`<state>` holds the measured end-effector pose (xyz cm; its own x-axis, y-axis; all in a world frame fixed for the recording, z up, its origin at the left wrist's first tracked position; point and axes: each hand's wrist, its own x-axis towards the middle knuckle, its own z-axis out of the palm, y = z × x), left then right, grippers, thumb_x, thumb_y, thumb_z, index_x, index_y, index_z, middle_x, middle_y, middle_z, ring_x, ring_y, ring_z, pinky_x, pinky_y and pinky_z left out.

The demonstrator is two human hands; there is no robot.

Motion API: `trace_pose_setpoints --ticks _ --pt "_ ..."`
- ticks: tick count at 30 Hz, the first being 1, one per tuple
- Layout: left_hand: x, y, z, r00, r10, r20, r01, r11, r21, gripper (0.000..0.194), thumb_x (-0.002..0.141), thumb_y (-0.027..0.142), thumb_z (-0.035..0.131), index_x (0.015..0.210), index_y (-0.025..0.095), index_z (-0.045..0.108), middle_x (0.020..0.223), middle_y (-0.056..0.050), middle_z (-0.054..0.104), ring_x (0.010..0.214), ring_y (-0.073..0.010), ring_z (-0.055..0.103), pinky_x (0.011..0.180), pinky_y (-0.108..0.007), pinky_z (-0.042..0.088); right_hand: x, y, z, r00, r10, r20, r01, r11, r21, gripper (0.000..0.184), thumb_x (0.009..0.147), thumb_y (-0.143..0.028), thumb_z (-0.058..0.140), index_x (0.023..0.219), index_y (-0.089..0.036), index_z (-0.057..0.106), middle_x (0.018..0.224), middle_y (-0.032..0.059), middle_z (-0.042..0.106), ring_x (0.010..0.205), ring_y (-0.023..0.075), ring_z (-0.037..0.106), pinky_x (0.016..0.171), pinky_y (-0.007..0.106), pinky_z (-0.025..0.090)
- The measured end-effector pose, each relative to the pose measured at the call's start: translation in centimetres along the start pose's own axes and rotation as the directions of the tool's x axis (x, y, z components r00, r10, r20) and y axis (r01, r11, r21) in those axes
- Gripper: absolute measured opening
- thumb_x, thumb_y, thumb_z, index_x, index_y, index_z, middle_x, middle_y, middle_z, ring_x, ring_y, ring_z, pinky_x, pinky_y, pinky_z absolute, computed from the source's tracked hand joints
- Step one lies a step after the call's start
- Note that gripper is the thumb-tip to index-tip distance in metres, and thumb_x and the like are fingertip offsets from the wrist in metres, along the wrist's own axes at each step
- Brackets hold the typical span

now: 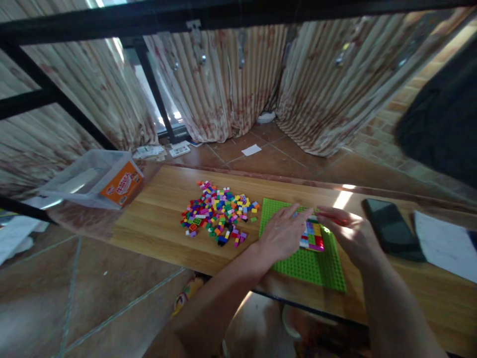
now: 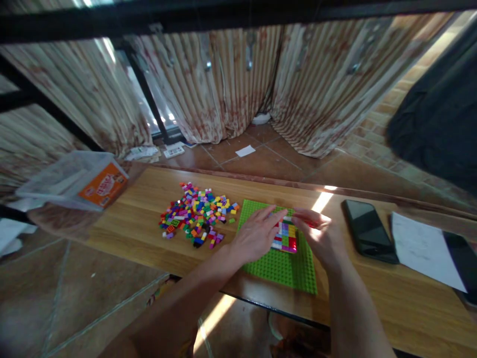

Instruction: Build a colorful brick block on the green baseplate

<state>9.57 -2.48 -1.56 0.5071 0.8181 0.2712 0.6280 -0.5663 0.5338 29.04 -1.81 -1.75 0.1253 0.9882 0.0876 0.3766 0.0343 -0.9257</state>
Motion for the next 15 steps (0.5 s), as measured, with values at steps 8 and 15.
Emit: trace_pose_setpoints --ticks 8,15 --pt "-0.9 -3.0 -5.1 0.893 -0.241 -0.379 0.161 0.960 -0.231 0.037 0.092 0.020 0.043 0.126 0.015 0.054 0.124 -0.012 0.063 0.115 -0.0206 0.058 0.103 -0.036 0.045 -2.8 -4.6 5.0 0.931 -0.230 -0.282 0.183 0.966 -0.185 0.022 0.082 -0.042 0.065 0.092 -0.024 0.073 0.088 0.0048 0.074 0.079 0.0228 0.069 0.079 0.042 0.055" --pt "-3.2 -9.5 -11.0 0.513 -0.624 -0.590 0.196 0.754 -0.627 0.019 0.080 0.016 0.056 0.096 0.016 0.066 0.089 -0.005 0.070 0.081 -0.0146 0.064 0.076 -0.026 0.051 -5.3 -7.7 12.8 0.857 -0.475 0.200 0.509 0.841 -0.183 0.019 0.091 -0.029 0.054 0.095 -0.026 0.072 0.098 0.0058 0.072 0.092 0.0211 0.066 0.084 0.036 0.053"
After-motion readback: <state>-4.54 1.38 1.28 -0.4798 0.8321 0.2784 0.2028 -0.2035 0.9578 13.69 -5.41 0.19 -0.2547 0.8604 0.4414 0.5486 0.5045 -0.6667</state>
